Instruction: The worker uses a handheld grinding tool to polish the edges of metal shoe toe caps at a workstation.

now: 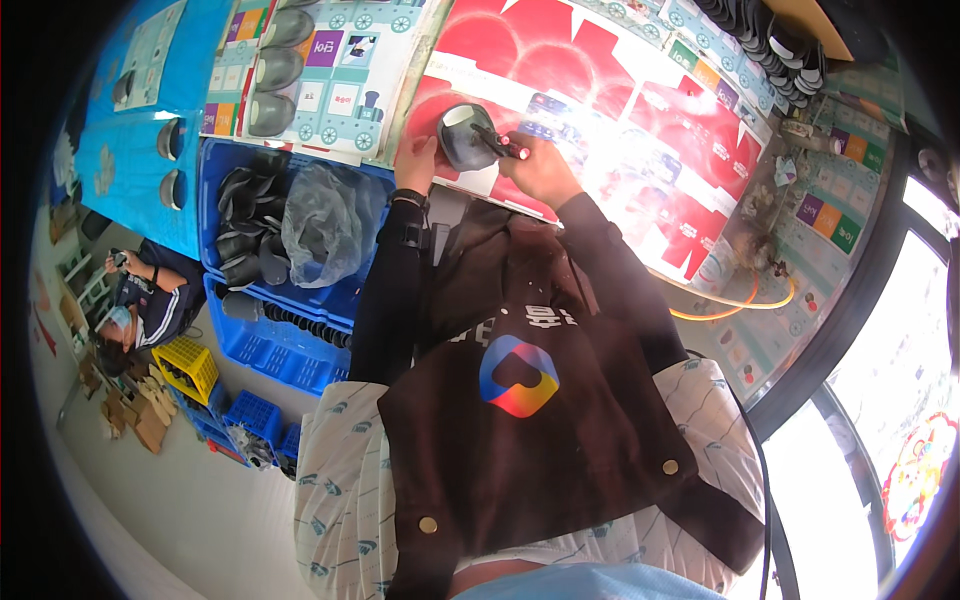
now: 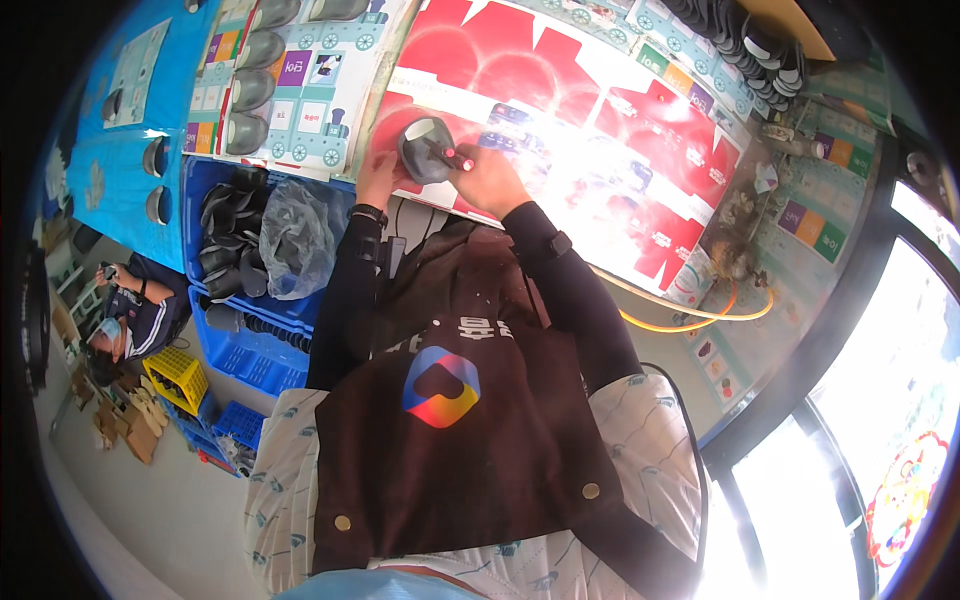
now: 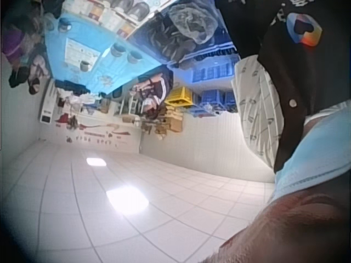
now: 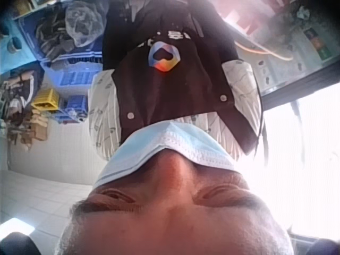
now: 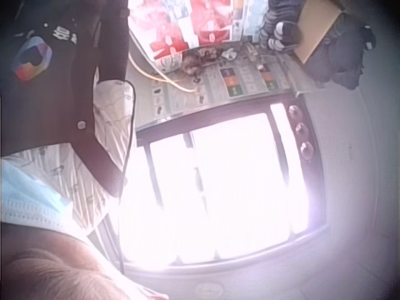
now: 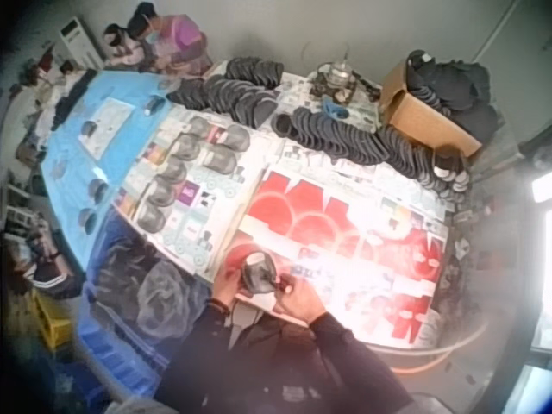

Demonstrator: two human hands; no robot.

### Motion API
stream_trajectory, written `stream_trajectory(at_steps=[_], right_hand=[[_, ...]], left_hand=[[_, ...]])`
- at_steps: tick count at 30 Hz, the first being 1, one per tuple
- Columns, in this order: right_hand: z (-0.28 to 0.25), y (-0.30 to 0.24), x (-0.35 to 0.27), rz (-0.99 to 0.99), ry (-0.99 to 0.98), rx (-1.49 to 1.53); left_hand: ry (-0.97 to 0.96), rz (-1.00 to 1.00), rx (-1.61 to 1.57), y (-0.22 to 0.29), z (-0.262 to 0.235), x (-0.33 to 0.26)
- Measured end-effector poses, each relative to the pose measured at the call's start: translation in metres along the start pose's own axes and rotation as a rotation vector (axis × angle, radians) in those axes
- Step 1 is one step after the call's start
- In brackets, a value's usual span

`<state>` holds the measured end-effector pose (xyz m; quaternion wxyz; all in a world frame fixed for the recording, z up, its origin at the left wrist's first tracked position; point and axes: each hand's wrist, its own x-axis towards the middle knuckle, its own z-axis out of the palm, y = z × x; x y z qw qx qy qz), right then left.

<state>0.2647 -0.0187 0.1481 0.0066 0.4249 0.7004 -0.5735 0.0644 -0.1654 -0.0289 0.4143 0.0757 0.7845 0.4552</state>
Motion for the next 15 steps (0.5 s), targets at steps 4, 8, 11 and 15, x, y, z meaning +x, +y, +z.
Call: stream_trajectory(at_steps=[4, 8, 11, 15], right_hand=[[0.006, 0.008, 0.014, -0.036, 0.074, -0.105], [0.004, 0.014, 0.017, -0.067, 0.036, -0.124], [0.001, 0.011, 0.019, -0.079, 0.047, -0.134], [-0.004, 0.008, 0.015, -0.129, -0.056, -0.095]], left_hand=[[-0.022, -0.224, -0.191, 0.016, -0.017, -0.016], [0.079, -0.188, -0.212, 0.022, -0.036, -0.027], [0.127, -0.223, -0.203, 0.020, -0.051, -0.027], [0.094, -0.227, -0.214, 0.016, -0.062, -0.028]])
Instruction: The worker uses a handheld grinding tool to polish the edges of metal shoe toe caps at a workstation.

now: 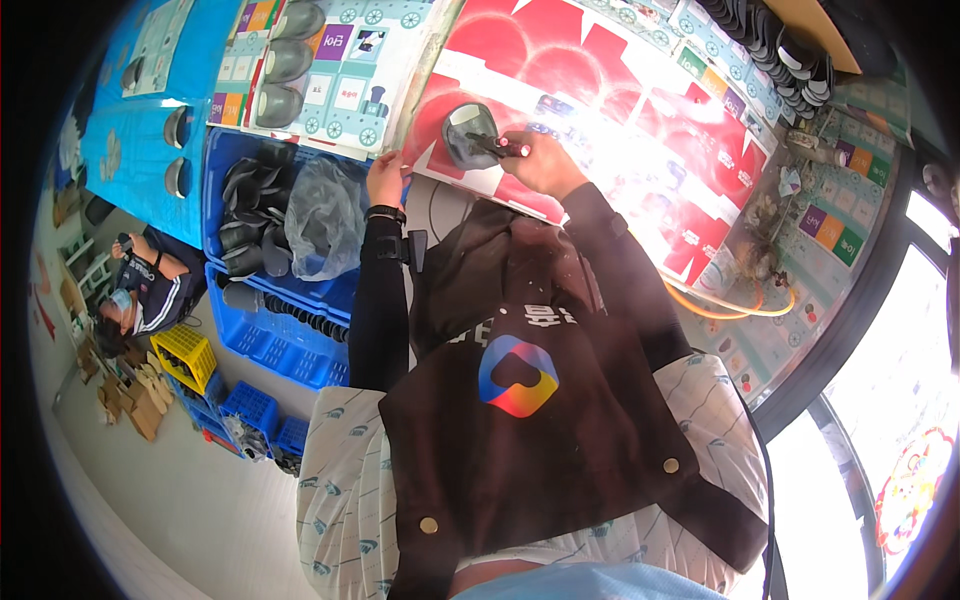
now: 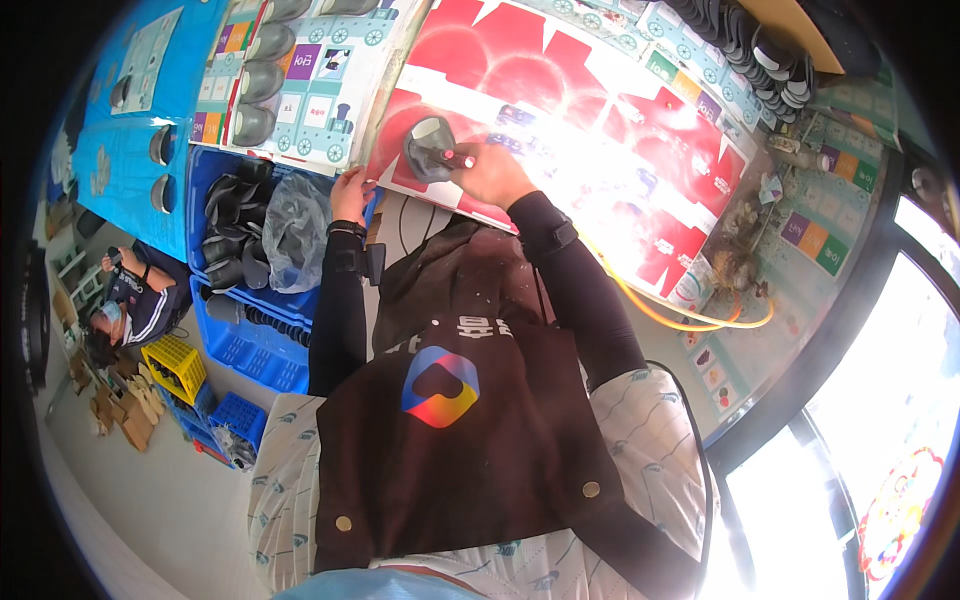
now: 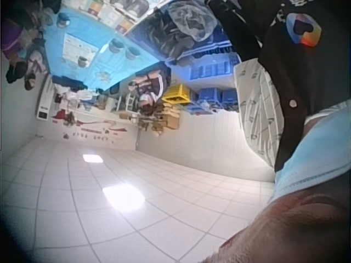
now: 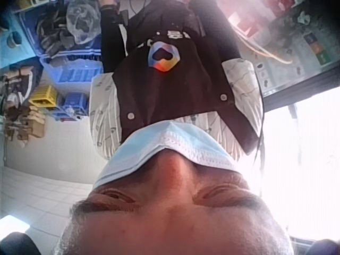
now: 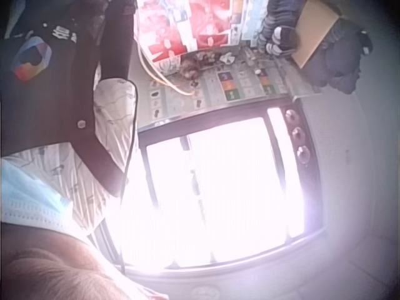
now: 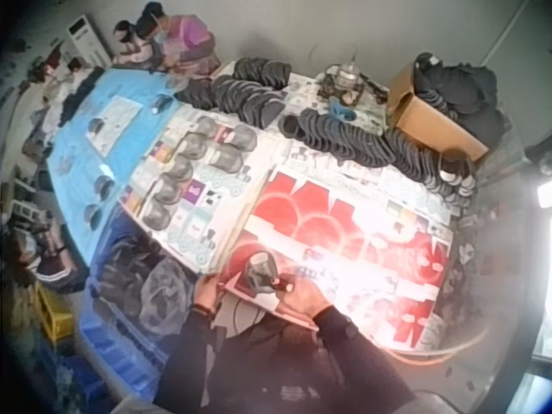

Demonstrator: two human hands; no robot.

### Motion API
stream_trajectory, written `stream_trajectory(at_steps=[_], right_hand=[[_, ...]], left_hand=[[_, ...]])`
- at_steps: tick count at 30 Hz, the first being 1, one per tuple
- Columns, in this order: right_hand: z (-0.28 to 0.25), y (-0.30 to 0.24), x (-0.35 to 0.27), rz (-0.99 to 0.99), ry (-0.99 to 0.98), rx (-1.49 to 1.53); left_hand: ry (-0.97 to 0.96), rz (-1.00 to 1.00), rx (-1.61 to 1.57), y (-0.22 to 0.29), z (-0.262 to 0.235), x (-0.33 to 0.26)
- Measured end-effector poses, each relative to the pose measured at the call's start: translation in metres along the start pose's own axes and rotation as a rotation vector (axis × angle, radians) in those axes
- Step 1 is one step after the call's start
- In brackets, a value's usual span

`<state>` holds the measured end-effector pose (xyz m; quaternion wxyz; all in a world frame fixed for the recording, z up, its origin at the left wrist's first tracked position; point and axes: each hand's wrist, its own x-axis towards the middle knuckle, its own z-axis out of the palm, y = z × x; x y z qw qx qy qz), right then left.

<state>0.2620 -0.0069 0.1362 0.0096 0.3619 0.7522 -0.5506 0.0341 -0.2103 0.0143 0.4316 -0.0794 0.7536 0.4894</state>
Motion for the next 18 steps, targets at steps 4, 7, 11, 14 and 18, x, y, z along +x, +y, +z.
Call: stream_trajectory(at_steps=[4, 7, 11, 14, 18], right_hand=[[-0.003, -0.005, 0.002, 0.039, 0.017, -0.032], [-0.004, -0.007, 0.001, 0.019, -0.017, -0.017], [-0.009, -0.004, -0.009, 0.021, -0.102, -0.069], [-0.012, -0.003, -0.010, 0.046, -0.063, -0.107], [-0.010, -0.002, -0.009, 0.016, 0.011, -0.059]], left_hand=[[0.039, 0.019, -0.014, -0.001, 0.001, 0.000], [0.018, 0.033, -0.020, -0.001, 0.002, 0.000], [-0.007, 0.009, 0.013, -0.002, 0.008, 0.003], [-0.048, 0.019, 0.035, -0.005, 0.013, 0.003], [-0.066, 0.001, 0.050, -0.011, 0.018, 0.009]])
